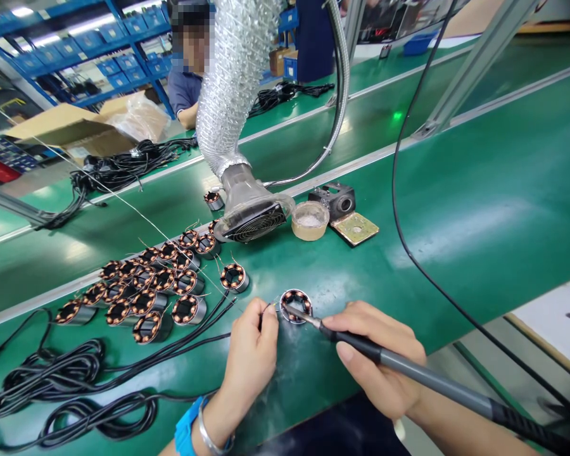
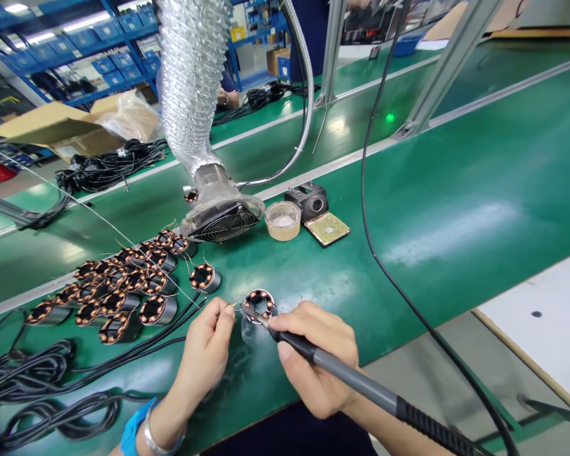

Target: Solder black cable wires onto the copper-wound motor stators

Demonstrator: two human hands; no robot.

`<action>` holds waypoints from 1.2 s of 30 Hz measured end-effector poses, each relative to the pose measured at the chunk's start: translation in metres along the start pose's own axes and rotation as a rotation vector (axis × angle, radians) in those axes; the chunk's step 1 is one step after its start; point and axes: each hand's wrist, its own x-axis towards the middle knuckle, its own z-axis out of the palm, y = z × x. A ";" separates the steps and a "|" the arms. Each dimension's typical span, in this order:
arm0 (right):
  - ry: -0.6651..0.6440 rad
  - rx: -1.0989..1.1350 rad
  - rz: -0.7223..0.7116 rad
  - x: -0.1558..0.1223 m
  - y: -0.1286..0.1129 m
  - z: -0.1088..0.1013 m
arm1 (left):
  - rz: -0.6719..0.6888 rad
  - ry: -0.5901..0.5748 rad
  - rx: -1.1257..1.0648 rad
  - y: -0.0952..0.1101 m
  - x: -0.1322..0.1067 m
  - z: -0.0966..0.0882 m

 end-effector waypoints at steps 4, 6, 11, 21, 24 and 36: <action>-0.010 0.006 0.009 -0.001 0.000 0.000 | 0.007 -0.004 0.000 0.000 -0.001 -0.001; -0.006 0.004 0.011 -0.001 0.000 0.000 | 0.010 -0.003 0.005 -0.001 -0.002 -0.002; 0.005 0.001 0.010 0.001 0.000 0.000 | -0.006 -0.016 0.005 -0.001 -0.002 -0.003; 0.113 -0.246 -0.098 0.025 0.042 -0.025 | -0.005 0.004 -0.003 0.000 0.001 -0.001; 0.138 -0.376 -0.138 0.042 0.070 -0.035 | 0.002 0.007 -0.013 0.001 0.001 -0.001; -0.122 -0.267 -0.200 0.040 0.070 -0.012 | -0.015 -0.017 -0.075 -0.006 0.001 -0.005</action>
